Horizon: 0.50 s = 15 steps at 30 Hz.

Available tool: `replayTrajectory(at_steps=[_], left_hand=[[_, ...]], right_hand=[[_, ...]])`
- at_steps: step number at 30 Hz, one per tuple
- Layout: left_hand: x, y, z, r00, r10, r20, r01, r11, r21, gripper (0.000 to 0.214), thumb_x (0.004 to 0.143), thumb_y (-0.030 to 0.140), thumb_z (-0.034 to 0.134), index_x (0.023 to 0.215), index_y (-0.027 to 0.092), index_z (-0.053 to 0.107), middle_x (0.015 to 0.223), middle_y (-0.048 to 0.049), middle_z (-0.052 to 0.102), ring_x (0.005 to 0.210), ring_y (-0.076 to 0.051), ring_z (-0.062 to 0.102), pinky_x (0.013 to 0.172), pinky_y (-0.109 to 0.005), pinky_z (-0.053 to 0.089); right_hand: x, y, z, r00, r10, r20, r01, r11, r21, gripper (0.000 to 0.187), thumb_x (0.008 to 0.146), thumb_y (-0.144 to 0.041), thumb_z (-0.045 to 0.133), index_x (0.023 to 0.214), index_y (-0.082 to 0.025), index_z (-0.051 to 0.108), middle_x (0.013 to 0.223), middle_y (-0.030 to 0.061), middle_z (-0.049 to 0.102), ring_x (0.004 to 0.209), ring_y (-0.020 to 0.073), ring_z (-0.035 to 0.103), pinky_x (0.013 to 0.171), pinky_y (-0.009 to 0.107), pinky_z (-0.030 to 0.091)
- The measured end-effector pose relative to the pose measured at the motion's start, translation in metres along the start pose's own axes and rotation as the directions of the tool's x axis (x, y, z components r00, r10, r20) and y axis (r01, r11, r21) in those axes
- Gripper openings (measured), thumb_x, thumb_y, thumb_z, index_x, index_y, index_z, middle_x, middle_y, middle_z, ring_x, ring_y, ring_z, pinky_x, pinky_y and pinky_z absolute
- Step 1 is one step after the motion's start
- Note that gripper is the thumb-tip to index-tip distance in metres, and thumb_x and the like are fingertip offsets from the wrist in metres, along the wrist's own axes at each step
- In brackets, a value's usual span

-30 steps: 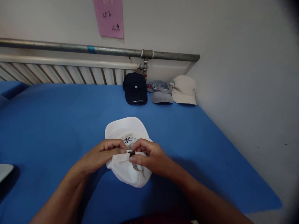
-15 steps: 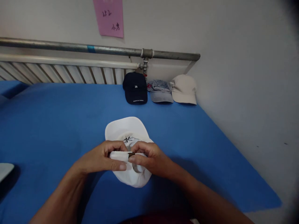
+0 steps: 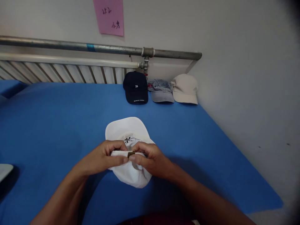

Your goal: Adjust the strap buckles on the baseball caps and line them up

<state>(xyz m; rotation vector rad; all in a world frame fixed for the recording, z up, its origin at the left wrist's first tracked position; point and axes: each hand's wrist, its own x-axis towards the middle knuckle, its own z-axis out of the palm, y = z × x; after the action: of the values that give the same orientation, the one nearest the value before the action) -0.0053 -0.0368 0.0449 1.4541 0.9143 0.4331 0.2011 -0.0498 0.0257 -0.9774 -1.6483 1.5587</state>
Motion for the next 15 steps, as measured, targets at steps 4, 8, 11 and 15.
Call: replayTrajectory(at_steps=[4, 8, 11, 15], left_hand=[[-0.004, 0.001, -0.005, 0.999, 0.051, -0.006, -0.051, 0.999, -0.011, 0.020, 0.081, 0.030, 0.065, 0.072, 0.014, 0.057, 0.061, 0.0056, 0.044, 0.055, -0.006, 0.035, 0.050, -0.018, 0.028], [-0.005, 0.001, -0.008, 0.993, 0.091, 0.076, -0.095, 0.994, 0.052, 0.019, 0.083, 0.034, 0.063, 0.081, 0.015, 0.062, 0.070, 0.0018, 0.055, 0.063, -0.010, 0.046, 0.058, -0.020, 0.036], [-0.003, 0.000, -0.008, 0.985, 0.095, 0.142, -0.112, 0.987, 0.115, 0.020, 0.086, 0.035, 0.060, 0.089, 0.016, 0.067, 0.077, 0.0003, 0.060, 0.071, -0.012, 0.051, 0.065, -0.021, 0.039], [-0.004, 0.001, -0.010, 0.984, 0.092, 0.155, -0.107, 0.990, 0.091, 0.022, 0.087, 0.035, 0.059, 0.083, 0.016, 0.068, 0.066, 0.0026, 0.053, 0.061, -0.010, 0.043, 0.057, -0.020, 0.033]], right_hand=[[-0.003, -0.006, -0.007, 0.996, -0.090, -0.003, 0.089, 0.990, -0.105, 0.005, 0.077, -0.022, 0.065, 0.080, -0.018, 0.064, 0.074, -0.0024, 0.060, 0.068, 0.0104, 0.052, 0.062, 0.022, 0.040], [-0.008, -0.013, -0.017, 0.998, -0.066, 0.010, 0.066, 0.996, -0.064, 0.006, 0.077, -0.022, 0.066, 0.083, -0.019, 0.064, 0.071, -0.0028, 0.058, 0.066, 0.0103, 0.051, 0.062, 0.022, 0.039], [-0.010, -0.013, -0.023, 0.997, -0.068, 0.028, 0.068, 0.997, 0.031, 0.011, 0.076, -0.022, 0.068, 0.086, -0.019, 0.064, 0.070, -0.0037, 0.057, 0.065, 0.0092, 0.051, 0.061, 0.022, 0.039], [-0.012, -0.016, -0.031, 0.995, -0.078, 0.059, 0.073, 0.993, 0.097, 0.011, 0.075, -0.020, 0.071, 0.083, -0.018, 0.063, 0.069, -0.0043, 0.056, 0.063, 0.0081, 0.050, 0.060, 0.021, 0.039]])
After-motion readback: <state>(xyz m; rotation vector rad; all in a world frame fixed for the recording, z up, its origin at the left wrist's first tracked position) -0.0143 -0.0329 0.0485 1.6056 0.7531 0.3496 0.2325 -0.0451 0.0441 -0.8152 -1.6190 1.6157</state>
